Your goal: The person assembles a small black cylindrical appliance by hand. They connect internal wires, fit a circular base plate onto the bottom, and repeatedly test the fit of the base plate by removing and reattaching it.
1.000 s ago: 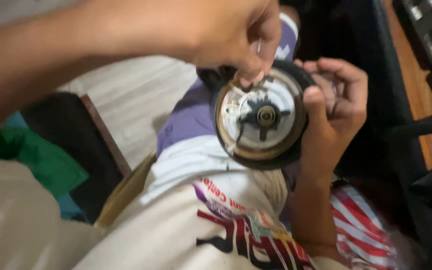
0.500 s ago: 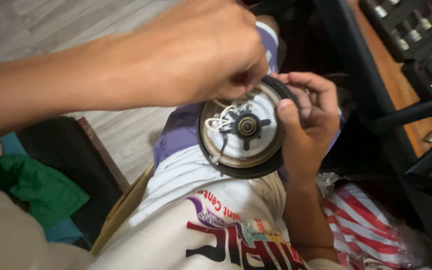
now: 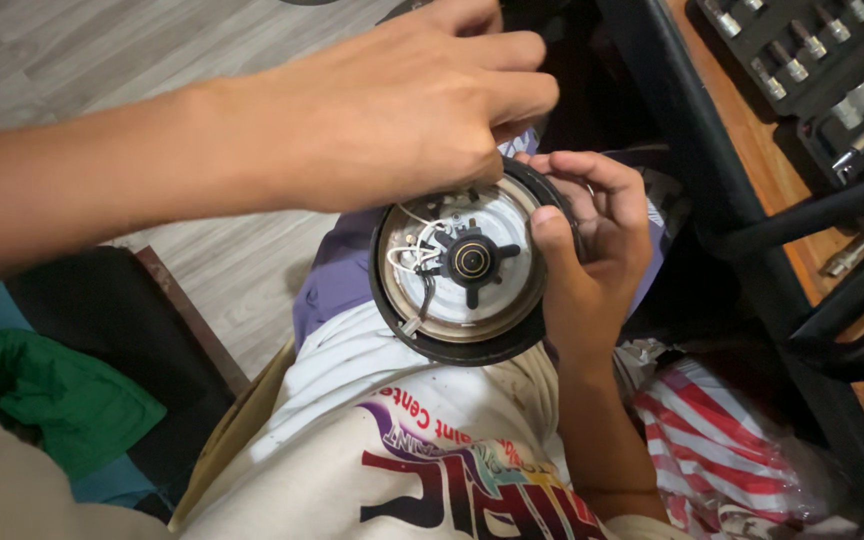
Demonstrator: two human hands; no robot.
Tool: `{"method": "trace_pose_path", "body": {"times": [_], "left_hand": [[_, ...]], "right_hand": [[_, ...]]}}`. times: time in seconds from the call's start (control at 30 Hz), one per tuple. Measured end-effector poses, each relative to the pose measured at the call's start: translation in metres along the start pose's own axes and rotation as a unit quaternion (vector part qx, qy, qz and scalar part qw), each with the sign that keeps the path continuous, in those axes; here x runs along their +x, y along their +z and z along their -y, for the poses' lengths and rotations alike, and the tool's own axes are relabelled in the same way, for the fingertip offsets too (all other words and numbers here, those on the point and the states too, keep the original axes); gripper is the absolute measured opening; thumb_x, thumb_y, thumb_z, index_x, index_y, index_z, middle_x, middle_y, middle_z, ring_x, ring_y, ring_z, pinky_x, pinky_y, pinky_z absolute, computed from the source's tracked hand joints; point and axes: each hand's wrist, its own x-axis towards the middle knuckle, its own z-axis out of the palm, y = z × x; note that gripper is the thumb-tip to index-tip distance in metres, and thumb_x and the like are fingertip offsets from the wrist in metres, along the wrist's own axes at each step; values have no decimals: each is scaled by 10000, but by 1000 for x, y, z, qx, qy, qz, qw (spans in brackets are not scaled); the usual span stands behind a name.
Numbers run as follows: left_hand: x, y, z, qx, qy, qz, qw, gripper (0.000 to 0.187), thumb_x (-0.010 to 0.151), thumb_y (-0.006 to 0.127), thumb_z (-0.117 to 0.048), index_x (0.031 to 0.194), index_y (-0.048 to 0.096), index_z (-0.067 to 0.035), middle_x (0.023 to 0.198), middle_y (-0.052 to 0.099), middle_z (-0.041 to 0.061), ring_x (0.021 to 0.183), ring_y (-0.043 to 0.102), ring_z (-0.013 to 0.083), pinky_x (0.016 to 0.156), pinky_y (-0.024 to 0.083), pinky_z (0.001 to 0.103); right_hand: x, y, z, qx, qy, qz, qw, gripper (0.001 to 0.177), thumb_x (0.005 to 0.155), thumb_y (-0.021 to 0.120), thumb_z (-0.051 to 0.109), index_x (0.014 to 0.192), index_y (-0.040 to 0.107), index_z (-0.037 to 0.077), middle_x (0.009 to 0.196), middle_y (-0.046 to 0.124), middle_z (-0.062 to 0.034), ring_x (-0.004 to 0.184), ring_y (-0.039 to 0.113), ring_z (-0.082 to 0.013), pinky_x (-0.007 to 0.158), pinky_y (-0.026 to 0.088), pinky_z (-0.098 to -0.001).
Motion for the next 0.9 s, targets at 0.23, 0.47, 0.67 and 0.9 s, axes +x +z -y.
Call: {"method": "trace_pose_path", "body": {"times": [0.23, 0.47, 0.67, 0.9], "left_hand": [[0, 7, 5, -13, 47, -17, 999, 109, 753, 700, -229, 777, 773, -152, 970, 634, 24, 1083, 567, 231, 1022, 415, 409], [-2, 16, 6, -21, 40, -4, 999, 130, 766, 703, -238, 828, 790, -164, 934, 620, -4, 1071, 554, 214, 1024, 413, 411], [-5, 23, 5, -42, 15, -17, 999, 138, 815, 710, -248, 875, 800, -162, 959, 624, -18, 1082, 542, 212, 1005, 416, 408], [-4, 24, 5, -50, 7, -4, 999, 130, 814, 728, -261, 861, 799, -163, 954, 646, -32, 1060, 546, 214, 976, 422, 417]], "right_hand": [[1, -1, -1, -1, -3, -7, 1000, 314, 1037, 603, -70, 1337, 510, -61, 1276, 621, -176, 1224, 656, -211, 1088, 517, -289], [2, -4, -4, 0, 4, -11, 1000, 335, 1035, 627, -57, 1350, 513, -49, 1274, 628, -168, 1190, 655, -185, 1031, 516, -252], [3, -5, -4, 1, -2, -5, 1000, 296, 1053, 621, -67, 1327, 510, -59, 1285, 633, -175, 1213, 654, -192, 1091, 503, -268], [4, -4, -4, 11, 1, -2, 1000, 296, 1051, 609, -68, 1327, 501, -61, 1292, 628, -183, 1228, 648, -198, 1120, 500, -286]]}}
